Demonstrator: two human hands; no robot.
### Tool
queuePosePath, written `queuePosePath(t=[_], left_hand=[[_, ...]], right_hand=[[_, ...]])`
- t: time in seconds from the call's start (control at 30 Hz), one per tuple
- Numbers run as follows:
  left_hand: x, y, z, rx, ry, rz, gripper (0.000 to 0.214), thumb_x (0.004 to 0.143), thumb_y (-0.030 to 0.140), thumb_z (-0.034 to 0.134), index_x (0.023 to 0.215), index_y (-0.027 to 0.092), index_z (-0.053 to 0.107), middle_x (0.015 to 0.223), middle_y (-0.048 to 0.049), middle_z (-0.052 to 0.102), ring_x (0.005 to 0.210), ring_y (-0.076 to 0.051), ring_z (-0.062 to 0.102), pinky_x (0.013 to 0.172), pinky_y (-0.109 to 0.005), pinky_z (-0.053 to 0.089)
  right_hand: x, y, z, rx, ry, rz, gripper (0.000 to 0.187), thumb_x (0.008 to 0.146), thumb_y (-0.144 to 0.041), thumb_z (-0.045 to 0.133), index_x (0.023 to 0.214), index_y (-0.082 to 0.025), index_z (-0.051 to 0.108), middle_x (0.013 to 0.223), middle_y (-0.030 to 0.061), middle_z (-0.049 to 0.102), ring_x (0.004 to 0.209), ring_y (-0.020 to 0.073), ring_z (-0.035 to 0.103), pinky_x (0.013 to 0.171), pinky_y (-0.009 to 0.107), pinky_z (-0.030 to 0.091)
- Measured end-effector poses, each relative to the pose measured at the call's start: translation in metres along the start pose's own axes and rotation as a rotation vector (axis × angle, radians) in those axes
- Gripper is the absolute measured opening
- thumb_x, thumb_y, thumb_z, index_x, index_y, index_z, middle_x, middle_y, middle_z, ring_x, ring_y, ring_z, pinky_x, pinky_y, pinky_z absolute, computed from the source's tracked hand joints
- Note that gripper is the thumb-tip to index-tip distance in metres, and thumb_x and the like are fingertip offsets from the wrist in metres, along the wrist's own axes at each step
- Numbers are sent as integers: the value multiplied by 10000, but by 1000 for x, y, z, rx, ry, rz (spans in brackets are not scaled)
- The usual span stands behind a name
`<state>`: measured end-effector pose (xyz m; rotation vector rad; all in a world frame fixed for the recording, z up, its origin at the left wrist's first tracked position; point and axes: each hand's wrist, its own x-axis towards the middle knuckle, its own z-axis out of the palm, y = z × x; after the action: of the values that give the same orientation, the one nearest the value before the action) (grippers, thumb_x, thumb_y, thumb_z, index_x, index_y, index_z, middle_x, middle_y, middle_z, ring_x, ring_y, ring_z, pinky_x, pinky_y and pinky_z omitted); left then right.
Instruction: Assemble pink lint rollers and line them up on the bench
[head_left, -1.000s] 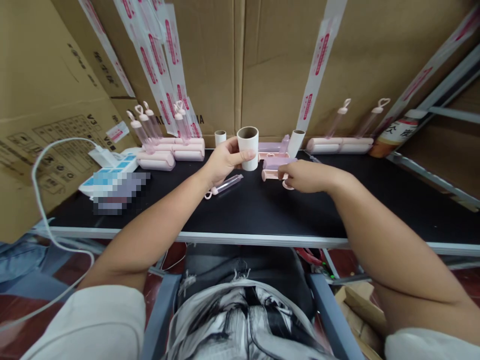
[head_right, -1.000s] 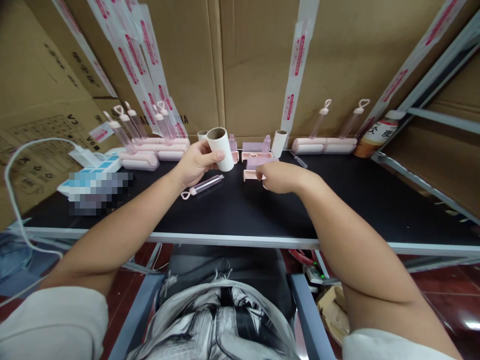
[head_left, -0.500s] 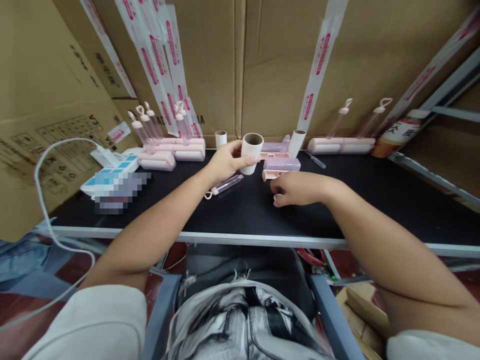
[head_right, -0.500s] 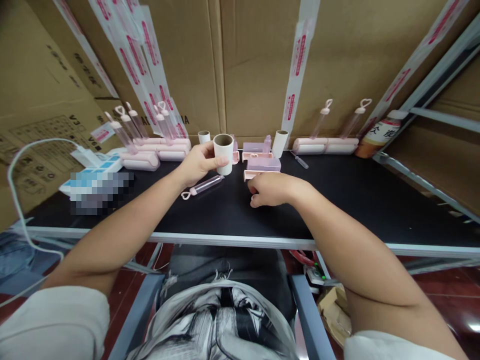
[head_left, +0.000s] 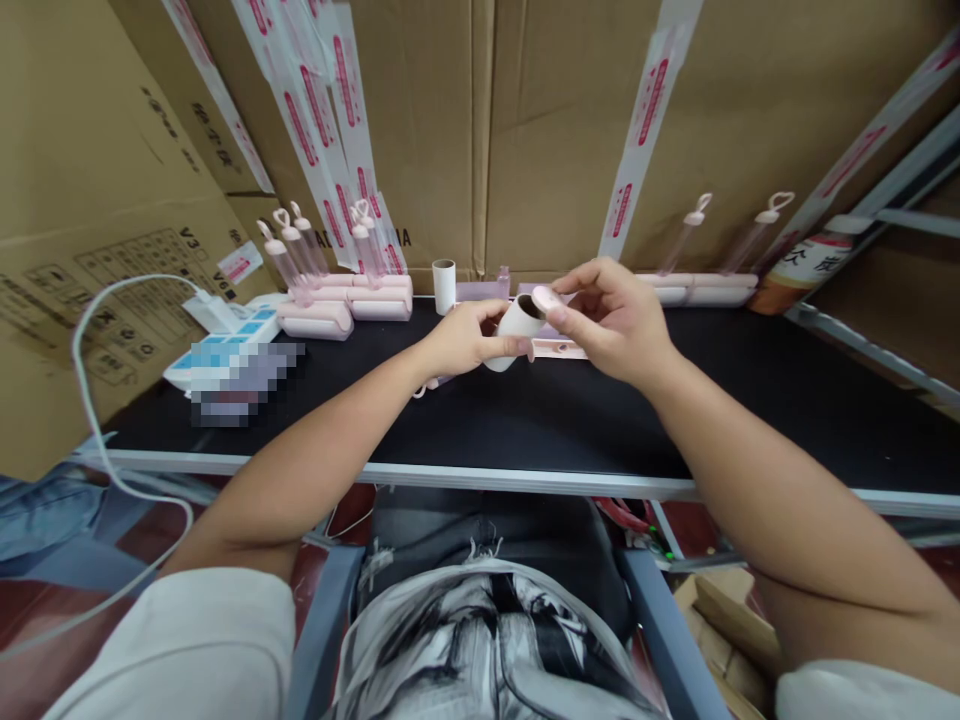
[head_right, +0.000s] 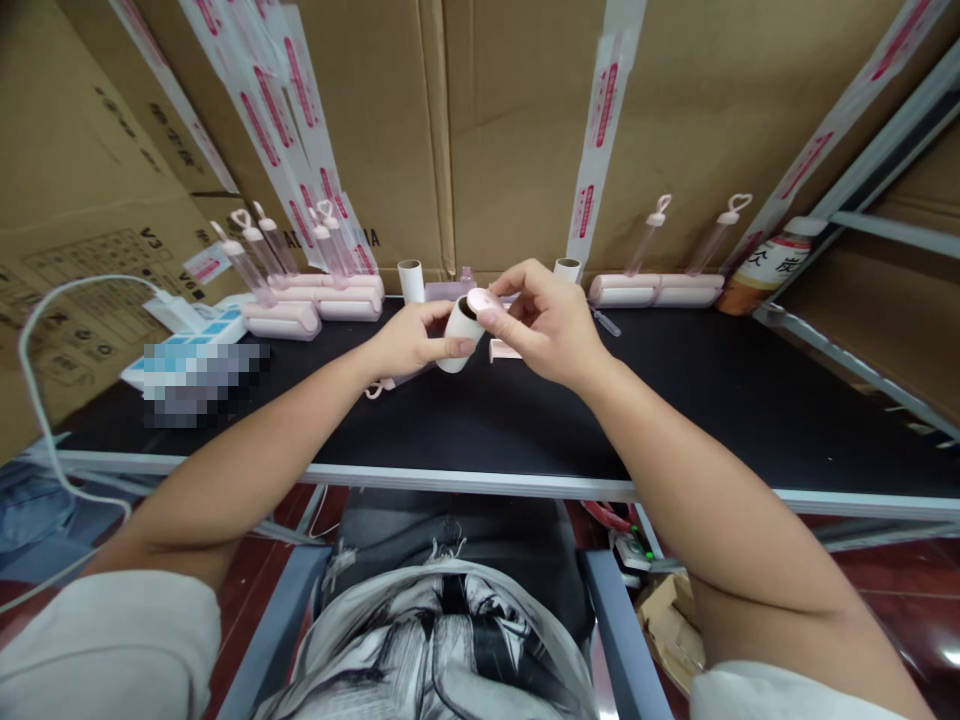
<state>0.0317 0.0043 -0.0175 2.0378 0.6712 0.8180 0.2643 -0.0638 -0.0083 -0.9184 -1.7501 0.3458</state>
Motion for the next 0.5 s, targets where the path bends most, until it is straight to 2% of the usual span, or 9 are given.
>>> queuePosePath(t=[0.1,0.2,0.37,0.43,0.5], left_hand=[[-1,0,2,4,-31,16,574,779,545,907,1149,127,772,1001,-51,754,901,-186,659,867,-330,495],[-1,0,2,-16,-28,17,595,781,540,902,1190,129,770,1014,-56,758,915,-193,664,874,-335,502],[-2,0,2,-1,-36,27,582,779,539,910,1178,137,774,1048,-66,777,974,-223,693,904,-357,531],[-1,-3,2,14,-29,43,602,783,572,914,1169,135,764,1053,-75,777,972,-230,700,909,-368,540],[0,-8,3,4,7,82,687,804,630,904,1255,146,721,1127,-100,775,1015,-246,715,940,-387,554]], right_hand=[[-1,4,2,-138,-39,-49,382,975,-615,767,1118,-264,726,1010,56,792,681,192,695,656,368,569],[-1,2,2,-196,-48,-80,335,1001,-557,743,1118,-244,756,982,59,805,723,213,744,714,373,582],[0,4,3,-218,-60,-85,404,1018,-604,712,1127,-223,792,875,58,797,695,218,737,691,360,576],[0,7,3,-205,-96,-93,439,1009,-624,721,1168,-222,797,923,68,820,704,220,745,688,356,593],[0,10,3,-177,-151,-107,491,997,-624,741,1282,-227,786,1103,97,851,763,232,780,701,358,622]])
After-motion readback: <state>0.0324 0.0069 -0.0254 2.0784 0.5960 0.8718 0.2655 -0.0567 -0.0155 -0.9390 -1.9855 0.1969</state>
